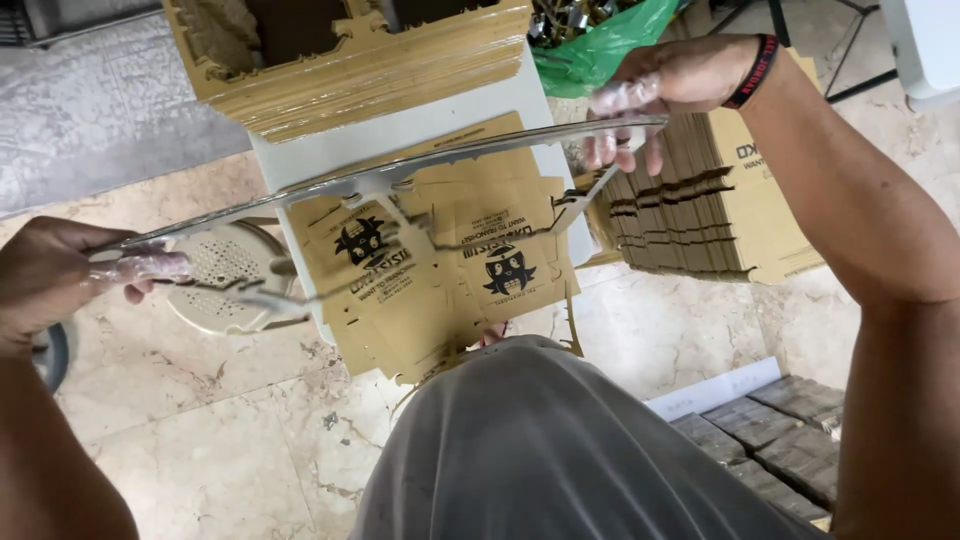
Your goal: Removing waste material from die-cut cardboard sheets and stacking the finished parts in a packaging facility.
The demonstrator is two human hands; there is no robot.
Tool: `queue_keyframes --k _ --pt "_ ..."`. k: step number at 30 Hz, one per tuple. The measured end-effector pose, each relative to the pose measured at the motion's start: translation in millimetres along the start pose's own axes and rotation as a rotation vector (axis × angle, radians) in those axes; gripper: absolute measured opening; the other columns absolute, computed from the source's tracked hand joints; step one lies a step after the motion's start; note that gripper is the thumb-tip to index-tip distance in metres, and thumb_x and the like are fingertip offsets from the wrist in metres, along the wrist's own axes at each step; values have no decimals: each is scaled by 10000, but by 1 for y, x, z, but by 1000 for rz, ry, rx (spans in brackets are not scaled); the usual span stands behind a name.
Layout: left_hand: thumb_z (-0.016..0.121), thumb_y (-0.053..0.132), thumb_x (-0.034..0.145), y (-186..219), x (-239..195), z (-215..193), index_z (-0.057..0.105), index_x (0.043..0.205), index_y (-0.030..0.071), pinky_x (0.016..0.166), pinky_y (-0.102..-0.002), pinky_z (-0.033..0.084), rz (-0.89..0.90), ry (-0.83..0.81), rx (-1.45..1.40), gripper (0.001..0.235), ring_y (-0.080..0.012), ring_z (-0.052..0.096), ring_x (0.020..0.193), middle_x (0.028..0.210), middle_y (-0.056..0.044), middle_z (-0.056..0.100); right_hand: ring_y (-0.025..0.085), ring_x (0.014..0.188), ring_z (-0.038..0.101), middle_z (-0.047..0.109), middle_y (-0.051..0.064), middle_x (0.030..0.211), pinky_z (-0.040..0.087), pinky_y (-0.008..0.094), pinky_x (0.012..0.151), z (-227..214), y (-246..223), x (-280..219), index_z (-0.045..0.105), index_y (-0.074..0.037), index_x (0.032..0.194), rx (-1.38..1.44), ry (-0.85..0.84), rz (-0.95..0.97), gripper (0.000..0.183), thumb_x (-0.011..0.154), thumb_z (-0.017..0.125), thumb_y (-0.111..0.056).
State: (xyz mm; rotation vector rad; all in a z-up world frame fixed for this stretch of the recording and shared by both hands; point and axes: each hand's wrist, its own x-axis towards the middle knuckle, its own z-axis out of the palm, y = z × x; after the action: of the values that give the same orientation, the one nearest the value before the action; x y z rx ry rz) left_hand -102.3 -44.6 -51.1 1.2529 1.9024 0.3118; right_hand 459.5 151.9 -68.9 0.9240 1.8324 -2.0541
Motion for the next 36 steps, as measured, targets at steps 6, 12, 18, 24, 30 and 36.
queue_keyframes --k 6,12,18,24,30,36 --pt "770 180 922 41 -20 -10 772 1230 111 733 -377 368 -278 -5 243 315 -244 471 706 1034 -174 783 348 824 832 820 237 976 785 476 565 -16 0 -10 768 44 1115 -91 6 -120 503 941 537 -368" --pt "721 -11 946 51 -20 -18 805 1150 87 788 -375 446 -210 17 254 241 -224 525 832 1109 -105 801 411 1007 826 806 263 1126 766 542 600 -18 -13 -24 762 55 1063 -105 153 -74 330 979 515 -146" --pt "835 266 936 27 -13 -25 813 1113 152 506 -306 311 -46 104 158 212 -137 417 531 772 -105 752 383 977 832 816 263 1074 723 510 529 -6 -34 -32 751 94 1059 -196 219 -53 467 1002 443 -253" --pt "660 -27 1022 11 -3 -31 798 1157 1 462 -323 330 -12 -45 151 195 -258 509 512 786 -250 760 397 807 844 850 272 1000 720 500 519 -2 -26 -28 794 129 1013 -246 228 53 406 967 525 -172" --pt "654 -130 1045 -15 -14 -26 782 1107 -82 450 -384 568 189 -44 98 150 -310 650 531 783 -265 748 352 988 869 857 218 1095 771 489 628 6 -23 -43 791 87 1033 -275 215 87 491 966 471 -279" --pt "646 30 894 -67 -3 -22 716 930 16 362 -237 534 590 -201 -97 81 -135 671 406 705 -105 759 273 1190 779 794 164 1284 625 401 935 -7 32 -64 586 -58 1426 -293 130 99 497 950 498 -170"
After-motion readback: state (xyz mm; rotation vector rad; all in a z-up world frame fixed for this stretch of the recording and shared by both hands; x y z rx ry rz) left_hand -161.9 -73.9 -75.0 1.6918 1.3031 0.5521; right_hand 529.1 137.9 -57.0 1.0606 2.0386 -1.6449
